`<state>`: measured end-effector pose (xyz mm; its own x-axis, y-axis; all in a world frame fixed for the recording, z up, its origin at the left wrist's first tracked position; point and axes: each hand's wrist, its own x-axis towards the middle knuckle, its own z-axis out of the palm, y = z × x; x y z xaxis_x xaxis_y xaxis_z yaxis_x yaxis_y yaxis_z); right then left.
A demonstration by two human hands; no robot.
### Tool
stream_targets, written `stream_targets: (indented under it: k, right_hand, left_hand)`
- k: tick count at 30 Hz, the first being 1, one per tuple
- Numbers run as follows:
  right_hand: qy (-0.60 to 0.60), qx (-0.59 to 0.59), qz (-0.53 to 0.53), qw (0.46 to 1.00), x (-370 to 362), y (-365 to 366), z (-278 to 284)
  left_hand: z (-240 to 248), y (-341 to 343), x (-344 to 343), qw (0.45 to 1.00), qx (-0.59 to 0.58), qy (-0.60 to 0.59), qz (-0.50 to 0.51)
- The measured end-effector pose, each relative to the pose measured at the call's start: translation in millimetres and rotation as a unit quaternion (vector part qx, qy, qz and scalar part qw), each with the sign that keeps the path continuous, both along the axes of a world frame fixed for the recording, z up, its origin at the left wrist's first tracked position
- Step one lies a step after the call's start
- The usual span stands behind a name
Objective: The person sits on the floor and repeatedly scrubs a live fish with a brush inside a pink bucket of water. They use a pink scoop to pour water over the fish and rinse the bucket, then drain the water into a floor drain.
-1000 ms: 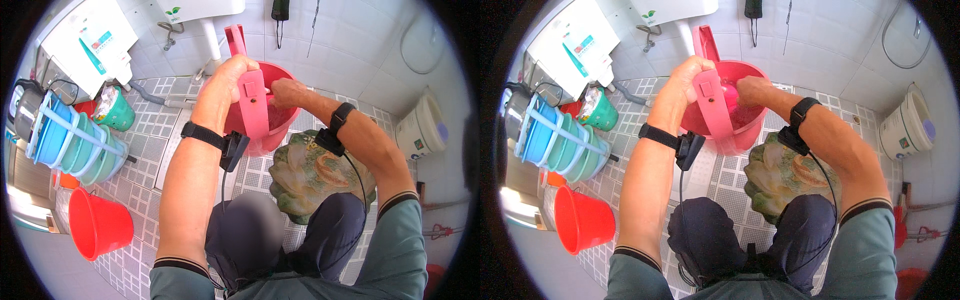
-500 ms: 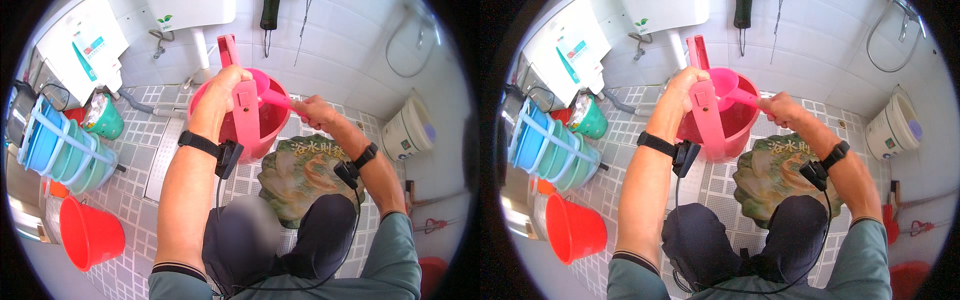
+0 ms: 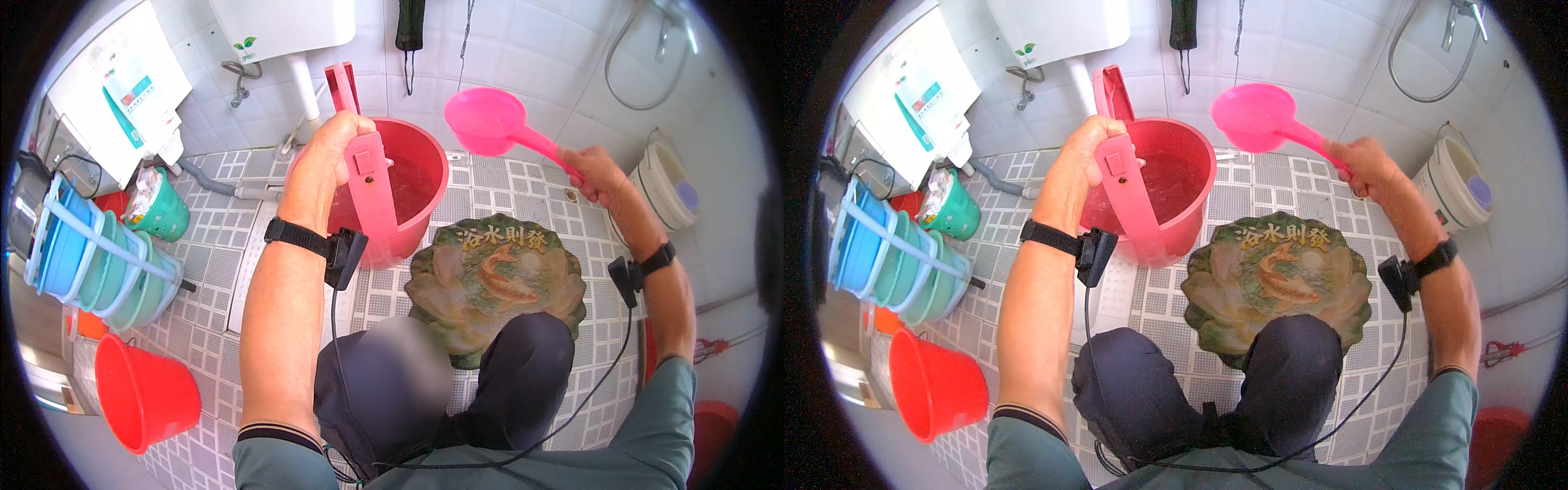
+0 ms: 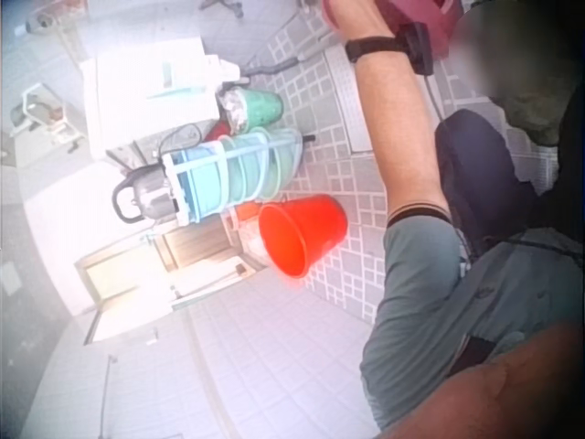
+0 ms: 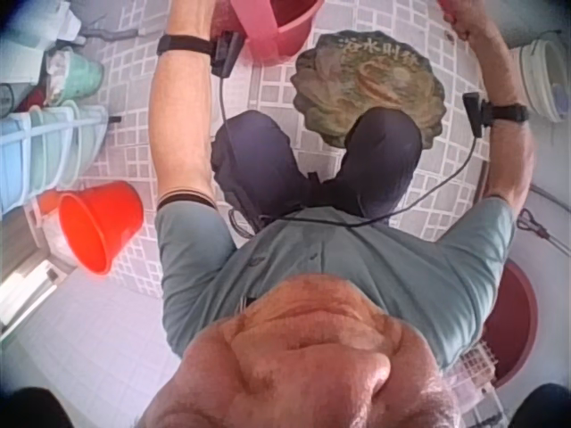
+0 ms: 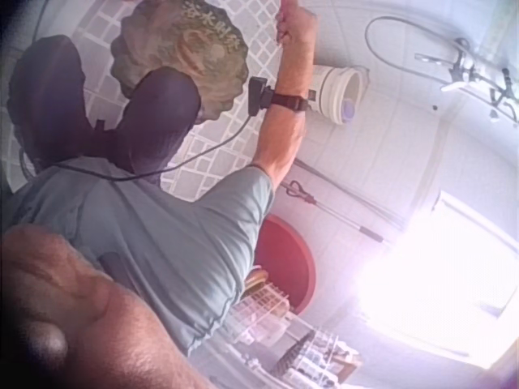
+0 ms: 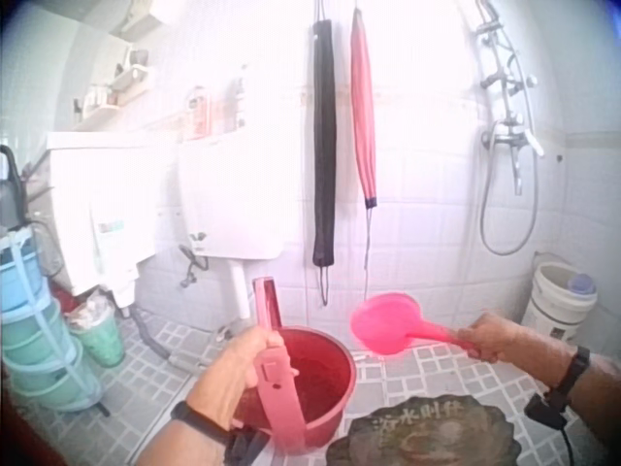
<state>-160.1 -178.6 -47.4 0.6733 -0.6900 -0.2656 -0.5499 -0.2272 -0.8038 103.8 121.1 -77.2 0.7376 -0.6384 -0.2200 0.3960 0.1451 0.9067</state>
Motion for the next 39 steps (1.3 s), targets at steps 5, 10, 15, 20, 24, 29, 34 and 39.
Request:
stream_targets:
  k: [5,10,15,20,24,29,34,39]
  right_hand:
    - [0.038,-0.078,-0.020,0.996,2.3,-18.0,-48.3]
    - [0.070,-0.079,-0.005,0.994,26.9,-1.9,-52.5]
    - [0.084,-0.150,0.038,0.984,56.2,0.4,-58.8]
    - [0.045,-0.200,0.065,0.976,38.8,-14.3,-67.6]
    - [0.084,-0.181,0.062,0.978,20.5,-0.5,-58.7]
    - [0.101,-0.034,0.036,0.994,6.8,-4.2,-70.7]
    - [0.123,0.031,-0.006,0.992,-8.1,-1.6,-96.3]
    - [0.172,-0.046,0.040,0.983,-17.7,3.2,-91.2]
  left_hand:
    - [0.1,-1.0,-2.1,1.000,0.012,0.001,0.011]
    - [-3.8,0.2,7.1,0.999,0.043,0.018,-0.018]
    - [-4.5,2.2,5.2,1.000,0.019,0.011,-0.005]
    - [-2.5,-0.8,6.1,1.000,0.025,0.005,-0.017]
    - [-11.5,2.3,8.9,0.999,0.027,0.004,-0.037]
    - [-7.6,-2.4,16.0,0.999,0.022,0.010,-0.032]
    - [-5.0,-3.4,4.3,1.000,0.013,-0.006,0.017]
    - [-4.9,-0.7,7.5,1.000,0.026,-0.008,-0.007]
